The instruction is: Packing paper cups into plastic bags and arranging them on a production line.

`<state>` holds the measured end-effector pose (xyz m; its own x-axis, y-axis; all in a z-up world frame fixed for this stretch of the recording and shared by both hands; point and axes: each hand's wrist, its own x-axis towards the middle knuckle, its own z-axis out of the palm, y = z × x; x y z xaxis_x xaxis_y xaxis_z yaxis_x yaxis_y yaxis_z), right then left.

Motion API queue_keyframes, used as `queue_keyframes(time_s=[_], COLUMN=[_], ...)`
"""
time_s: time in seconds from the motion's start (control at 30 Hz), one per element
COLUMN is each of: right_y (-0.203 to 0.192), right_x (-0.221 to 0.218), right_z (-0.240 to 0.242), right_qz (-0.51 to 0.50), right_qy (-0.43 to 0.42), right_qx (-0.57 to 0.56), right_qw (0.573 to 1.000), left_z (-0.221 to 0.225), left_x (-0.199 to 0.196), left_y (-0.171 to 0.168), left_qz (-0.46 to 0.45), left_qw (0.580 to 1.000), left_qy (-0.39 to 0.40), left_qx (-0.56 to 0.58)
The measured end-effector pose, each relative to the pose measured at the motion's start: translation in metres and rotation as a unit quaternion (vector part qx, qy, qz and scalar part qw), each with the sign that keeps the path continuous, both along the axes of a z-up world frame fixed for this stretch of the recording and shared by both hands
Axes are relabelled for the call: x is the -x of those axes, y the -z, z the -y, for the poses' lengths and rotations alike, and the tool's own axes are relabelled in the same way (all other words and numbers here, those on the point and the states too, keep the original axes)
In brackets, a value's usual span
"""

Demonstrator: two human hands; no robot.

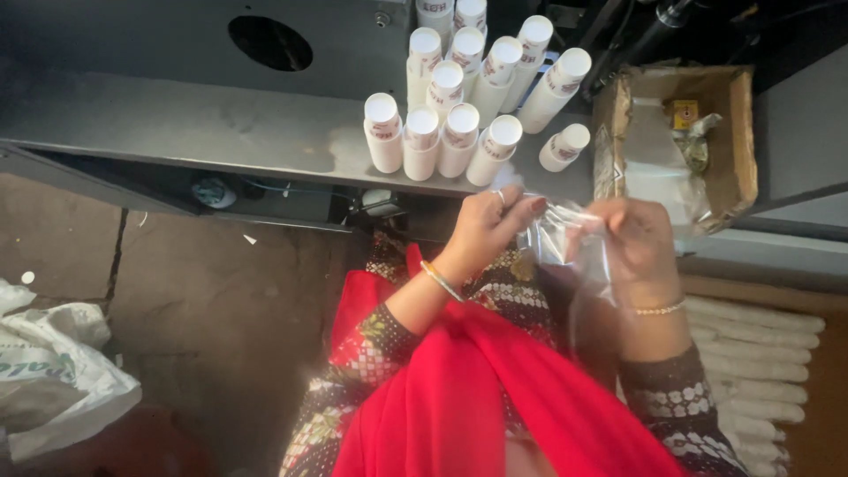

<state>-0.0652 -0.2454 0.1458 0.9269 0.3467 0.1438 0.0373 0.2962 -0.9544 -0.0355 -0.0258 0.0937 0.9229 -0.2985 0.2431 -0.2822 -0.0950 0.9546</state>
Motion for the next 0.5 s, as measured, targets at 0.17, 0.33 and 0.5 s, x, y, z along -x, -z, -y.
queue_keyframes(time_s=[0.17,0.33,0.5], right_y=[-0.007,0.027,-0.006], right_x=[0.011,-0.01,-0.014], right_z=[-0.064,-0.043,-0.041], right_qz=[0.083,0.003,0.053], right_qy=[0.108,0.042,0.014], right_qx=[0.187,-0.014,0.149], right_qw=[0.973,0.999,0.987], left_z=[-0.006,-0.029,-0.03], left_x=[0.019,0.012,0.011], left_y=[-0.021,-0.021,0.007], left_qz=[0.252,0.266,-0.195], left_qw=[0.958,0.946,0.916], left_qy=[-0.134,-0.156,0.143], left_qx=[-0.041,-0.104,0.321])
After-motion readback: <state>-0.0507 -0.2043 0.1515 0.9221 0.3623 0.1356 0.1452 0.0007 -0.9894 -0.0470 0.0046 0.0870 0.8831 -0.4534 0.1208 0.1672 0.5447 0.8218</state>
